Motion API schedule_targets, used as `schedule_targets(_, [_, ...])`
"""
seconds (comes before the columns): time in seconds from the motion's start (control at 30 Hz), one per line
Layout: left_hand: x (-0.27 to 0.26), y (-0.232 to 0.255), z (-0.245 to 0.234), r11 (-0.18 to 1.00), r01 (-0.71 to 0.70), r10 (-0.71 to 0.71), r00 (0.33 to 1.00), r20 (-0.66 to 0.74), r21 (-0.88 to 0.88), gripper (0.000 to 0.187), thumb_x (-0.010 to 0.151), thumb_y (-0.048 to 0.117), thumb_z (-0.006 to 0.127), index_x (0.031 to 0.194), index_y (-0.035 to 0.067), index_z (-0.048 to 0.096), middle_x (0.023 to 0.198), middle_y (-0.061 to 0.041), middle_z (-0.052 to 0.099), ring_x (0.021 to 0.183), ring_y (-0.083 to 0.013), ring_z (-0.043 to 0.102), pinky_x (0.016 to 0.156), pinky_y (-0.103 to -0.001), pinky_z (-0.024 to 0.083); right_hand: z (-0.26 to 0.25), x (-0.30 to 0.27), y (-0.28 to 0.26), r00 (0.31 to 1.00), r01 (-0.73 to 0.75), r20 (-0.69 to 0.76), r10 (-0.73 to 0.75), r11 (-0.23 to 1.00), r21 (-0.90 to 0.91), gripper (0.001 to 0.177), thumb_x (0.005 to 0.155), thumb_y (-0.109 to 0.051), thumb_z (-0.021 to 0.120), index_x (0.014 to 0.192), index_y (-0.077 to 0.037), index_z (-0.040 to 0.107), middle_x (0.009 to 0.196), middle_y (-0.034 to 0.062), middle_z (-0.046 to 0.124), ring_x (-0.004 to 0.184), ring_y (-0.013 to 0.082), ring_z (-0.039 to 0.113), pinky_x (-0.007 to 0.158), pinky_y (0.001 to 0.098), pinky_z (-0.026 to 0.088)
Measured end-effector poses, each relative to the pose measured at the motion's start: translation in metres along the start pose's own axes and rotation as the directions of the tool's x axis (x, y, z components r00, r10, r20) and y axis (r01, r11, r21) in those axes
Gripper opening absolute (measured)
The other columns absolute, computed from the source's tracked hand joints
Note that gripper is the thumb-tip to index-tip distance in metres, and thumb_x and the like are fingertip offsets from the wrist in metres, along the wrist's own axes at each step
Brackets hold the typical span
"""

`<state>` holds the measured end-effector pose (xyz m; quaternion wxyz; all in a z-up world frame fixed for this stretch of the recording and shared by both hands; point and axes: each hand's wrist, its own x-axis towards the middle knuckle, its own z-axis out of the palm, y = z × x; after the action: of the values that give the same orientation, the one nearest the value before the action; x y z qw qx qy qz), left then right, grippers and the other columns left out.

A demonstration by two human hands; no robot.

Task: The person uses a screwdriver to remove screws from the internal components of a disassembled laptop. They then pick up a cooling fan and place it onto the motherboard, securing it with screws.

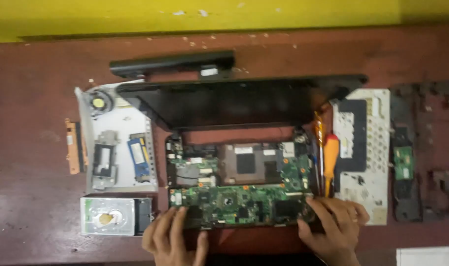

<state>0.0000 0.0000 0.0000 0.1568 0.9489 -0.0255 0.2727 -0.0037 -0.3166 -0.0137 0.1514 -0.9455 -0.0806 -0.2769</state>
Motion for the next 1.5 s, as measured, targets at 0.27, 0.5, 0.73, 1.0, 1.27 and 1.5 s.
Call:
schedule_targets(0.27, [-0.027,-0.011,0.016,0.991,0.002,-0.021,0.99,-0.139,-0.136,0.046,0.089,0.053,0.063,0.114,0.016,0.069,0.118,-0.005,0.066,0.102,-0.0242,0.06,0.092,-0.04,0.051,-0.002,-0.009,0.016,0.997,0.068,0.024,-0.067,0.997,-0.024,0.041,0.081,-0.043,0.076,0.113,-0.017,0.078,0.104,0.0087,0.068,0.086,0.0254,0.064,0.094,0.0421,0.045])
schedule_targets(0.5, [-0.029,-0.012,0.007,0.871,0.099,-0.293,0.891,-0.347,-0.481,0.015,0.082,0.019,0.071,0.092,0.013,0.062,0.088,-0.004,0.066,0.073,-0.0199,0.063,0.078,-0.038,0.056,-0.024,0.028,-0.02,0.713,-0.279,0.471,0.52,0.826,-0.49,0.048,0.078,-0.049,0.064,0.12,-0.032,0.078,0.093,0.0033,0.075,0.093,0.0217,0.072,0.092,0.0336,0.055])
schedule_targets(0.73, [-0.036,-0.032,-0.015,0.88,-0.002,-0.119,0.967,-0.225,-0.474,0.016,0.086,0.008,0.063,0.101,0.009,0.058,0.097,-0.007,0.063,0.074,-0.023,0.063,0.078,-0.04,0.055,-0.009,-0.028,0.007,0.939,-0.099,0.229,0.256,0.84,-0.533,0.075,0.113,-0.06,0.043,0.141,-0.004,0.082,0.123,0.0201,0.073,0.123,0.0362,0.065,0.118,0.0443,0.049])
schedule_targets(1.0, [-0.014,-0.034,-0.035,0.914,0.1,-0.219,0.937,-0.271,-0.392,0.005,0.091,0.012,0.054,0.095,0.009,0.052,0.084,-0.004,0.056,0.068,-0.0232,0.051,0.073,-0.042,0.037,-0.005,-0.01,0.017,0.988,0.144,0.071,-0.135,0.979,-0.141,0.053,0.111,-0.022,0.054,0.129,0.025,0.072,0.112,0.0299,0.072,0.111,0.0509,0.063,0.116,0.0563,0.047])
schedule_targets(1.27, [-0.01,-0.051,-0.029,0.969,0.224,-0.243,0.942,-0.229,-0.108,0.008,0.082,0.015,0.07,0.09,0.018,0.071,0.09,0.002,0.063,0.089,-0.0216,0.049,0.088,-0.039,0.034,-0.013,-0.017,0.014,0.976,0.038,0.211,0.048,0.922,-0.386,0.065,0.129,-0.041,0.037,0.127,0.008,0.08,0.105,0.0194,0.069,0.106,0.0378,0.066,0.108,0.0505,0.055])
schedule_targets(1.5, [-0.018,-0.059,-0.021,0.967,0.188,-0.232,0.933,-0.276,-0.174,0.008,0.085,0.021,0.067,0.09,0.016,0.071,0.087,0.003,0.068,0.083,-0.0208,0.05,0.081,-0.037,0.038,-0.012,-0.008,-0.003,0.984,0.081,0.177,-0.013,0.92,-0.384,0.059,0.131,-0.032,0.043,0.127,0.016,0.078,0.112,0.0243,0.071,0.104,0.0373,0.07,0.109,0.0465,0.056])
